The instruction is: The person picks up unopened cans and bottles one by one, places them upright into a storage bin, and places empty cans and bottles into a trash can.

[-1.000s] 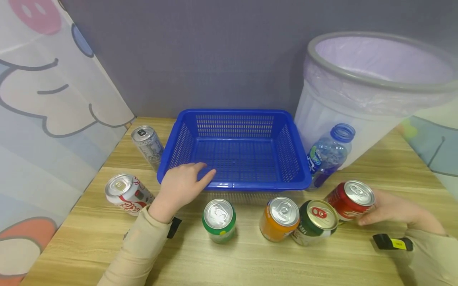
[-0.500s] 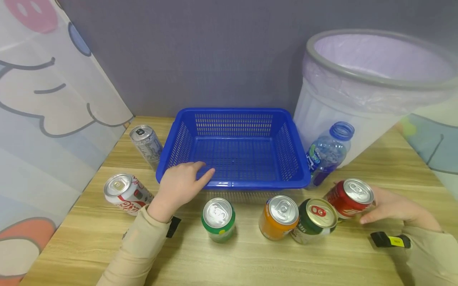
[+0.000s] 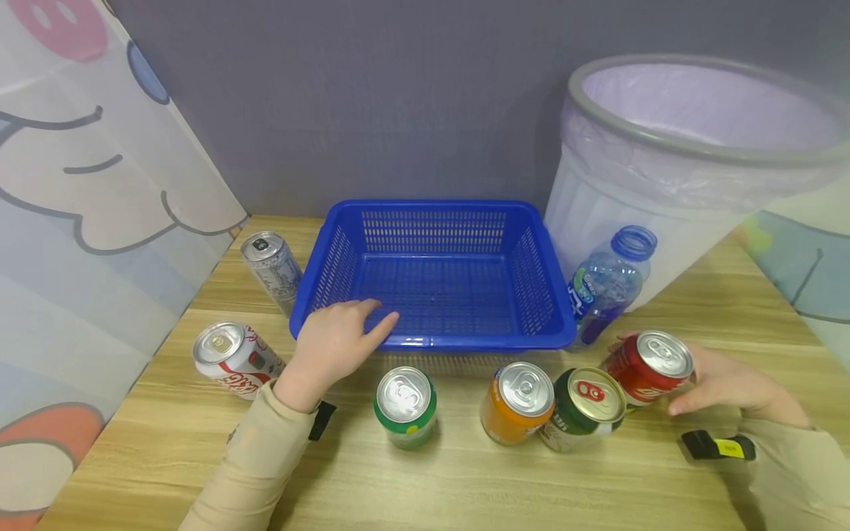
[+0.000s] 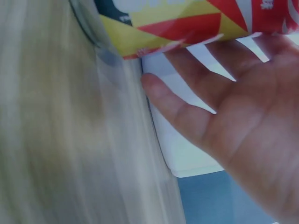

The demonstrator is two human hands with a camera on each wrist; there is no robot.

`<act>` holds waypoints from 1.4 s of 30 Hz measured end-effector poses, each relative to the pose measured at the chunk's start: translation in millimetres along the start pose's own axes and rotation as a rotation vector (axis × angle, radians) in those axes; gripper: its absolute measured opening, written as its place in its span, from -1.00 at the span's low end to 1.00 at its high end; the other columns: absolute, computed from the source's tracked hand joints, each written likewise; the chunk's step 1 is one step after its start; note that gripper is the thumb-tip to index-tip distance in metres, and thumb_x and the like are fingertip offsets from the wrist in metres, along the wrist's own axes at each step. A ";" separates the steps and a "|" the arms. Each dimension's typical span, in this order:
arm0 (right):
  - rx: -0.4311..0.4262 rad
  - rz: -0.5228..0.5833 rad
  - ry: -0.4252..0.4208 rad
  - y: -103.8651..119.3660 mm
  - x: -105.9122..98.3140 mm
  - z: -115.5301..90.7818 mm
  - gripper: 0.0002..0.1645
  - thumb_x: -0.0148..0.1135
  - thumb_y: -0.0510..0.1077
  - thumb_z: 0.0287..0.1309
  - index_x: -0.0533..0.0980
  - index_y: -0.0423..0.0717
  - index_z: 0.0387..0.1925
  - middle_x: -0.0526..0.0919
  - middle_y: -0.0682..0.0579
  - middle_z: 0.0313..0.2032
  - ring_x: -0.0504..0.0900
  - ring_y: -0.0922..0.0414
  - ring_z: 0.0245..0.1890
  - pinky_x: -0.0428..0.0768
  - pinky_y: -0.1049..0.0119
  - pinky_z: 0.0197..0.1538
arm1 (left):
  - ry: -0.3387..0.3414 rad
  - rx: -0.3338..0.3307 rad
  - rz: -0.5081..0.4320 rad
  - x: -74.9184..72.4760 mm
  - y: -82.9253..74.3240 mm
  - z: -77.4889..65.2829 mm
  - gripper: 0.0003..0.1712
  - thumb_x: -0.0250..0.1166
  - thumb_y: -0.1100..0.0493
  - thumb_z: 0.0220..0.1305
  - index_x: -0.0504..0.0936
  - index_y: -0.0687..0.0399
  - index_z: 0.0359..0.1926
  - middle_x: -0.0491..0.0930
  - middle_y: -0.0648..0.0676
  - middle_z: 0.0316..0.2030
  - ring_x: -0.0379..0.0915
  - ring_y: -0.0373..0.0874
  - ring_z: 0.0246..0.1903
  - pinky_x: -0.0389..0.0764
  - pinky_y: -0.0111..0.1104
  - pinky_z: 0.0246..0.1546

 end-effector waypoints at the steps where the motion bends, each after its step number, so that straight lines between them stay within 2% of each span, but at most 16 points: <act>1: -0.031 0.022 0.015 1.2 1.0 1.8 0.07 0.26 -0.58 -0.25 -0.05 -0.54 0.33 0.34 -0.10 0.31 0.39 0.20 0.27 0.42 0.44 0.17 | 0.001 -0.001 -0.001 0.1 0.1 0.0 -0.38 0.00 -0.26 0.33 0.63 0.15 0.00 0.68 0.12 -0.11 0.63 0.09 -0.15 0.59 -0.09 -0.28; 3: -0.097 0.069 0.046 3.4 3.1 5.8 0.07 0.24 -0.58 -0.24 -0.15 -0.68 0.28 0.24 -0.24 0.34 0.35 0.12 0.31 0.41 0.41 0.21 | 0.003 -0.003 -0.001 0.4 0.2 0.1 -0.38 0.00 -0.26 0.33 0.63 0.14 0.00 0.68 0.12 -0.11 0.63 0.09 -0.15 0.59 -0.09 -0.29; 7: -0.169 0.074 0.037 5.9 3.3 11.5 0.05 0.28 -0.51 -0.19 -0.13 -0.68 0.27 0.20 -0.31 0.34 0.35 0.07 0.31 0.40 0.39 0.22 | 0.007 0.000 0.000 0.0 0.1 0.0 -0.37 -0.02 -0.27 0.34 0.63 0.14 0.00 0.68 0.12 -0.10 0.63 0.09 -0.14 0.60 -0.08 -0.29; 11: -0.212 0.118 0.014 7.1 3.1 15.0 0.00 0.28 -0.49 -0.17 -0.07 -0.68 0.25 0.22 -0.33 0.31 0.37 0.02 0.29 0.41 0.38 0.22 | 0.008 0.001 -0.003 0.1 0.2 -0.4 -0.35 -0.05 -0.29 0.34 0.63 0.14 0.01 0.68 0.11 -0.10 0.62 0.09 -0.13 0.60 -0.08 -0.27; 18: -0.286 0.200 -0.019 11.7 4.9 22.0 -0.15 0.25 -0.36 0.03 0.01 -0.66 0.22 0.27 -0.32 0.28 0.40 -0.02 0.26 0.41 0.35 0.22 | 0.002 -0.007 -0.001 1.4 1.2 0.1 -0.36 -0.03 -0.29 0.33 0.63 0.12 0.01 0.68 0.10 -0.09 0.62 0.08 -0.13 0.60 -0.09 -0.26; 26: -0.353 0.263 -0.057 16.7 6.9 28.0 -0.16 0.29 -0.27 0.08 0.05 -0.61 0.21 0.33 -0.30 0.25 0.44 -0.03 0.23 0.44 0.32 0.21 | -0.014 0.008 0.000 0.3 0.5 -0.5 -0.38 -0.01 -0.27 0.33 0.64 0.13 -0.01 0.68 0.11 -0.12 0.63 0.08 -0.16 0.60 -0.09 -0.30; 34: -0.415 0.375 -0.051 20.8 7.0 32.3 -0.17 0.28 -0.33 0.09 0.04 -0.56 0.24 0.30 -0.35 0.25 0.43 -0.11 0.23 0.43 0.23 0.23 | -0.017 0.010 -0.006 -0.3 0.3 -0.8 -0.40 0.02 -0.25 0.33 0.64 0.15 -0.02 0.68 0.11 -0.12 0.63 0.08 -0.16 0.60 -0.09 -0.30; 42: -0.424 0.311 -0.112 26.8 8.6 34.1 -0.24 0.22 -0.50 -0.05 0.11 -0.60 0.19 0.39 -0.32 0.20 0.47 -0.04 0.20 0.42 0.31 0.22 | -0.017 0.015 0.002 -0.3 0.0 -1.0 -0.38 0.00 -0.27 0.33 0.64 0.15 -0.02 0.68 0.11 -0.12 0.63 0.08 -0.15 0.60 -0.09 -0.30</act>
Point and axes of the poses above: each hand's wrist, its own z-axis towards the middle knuckle, its own x-axis out of the palm, y = z × x, the point moved 7 cm from there along z, towards the middle knuckle
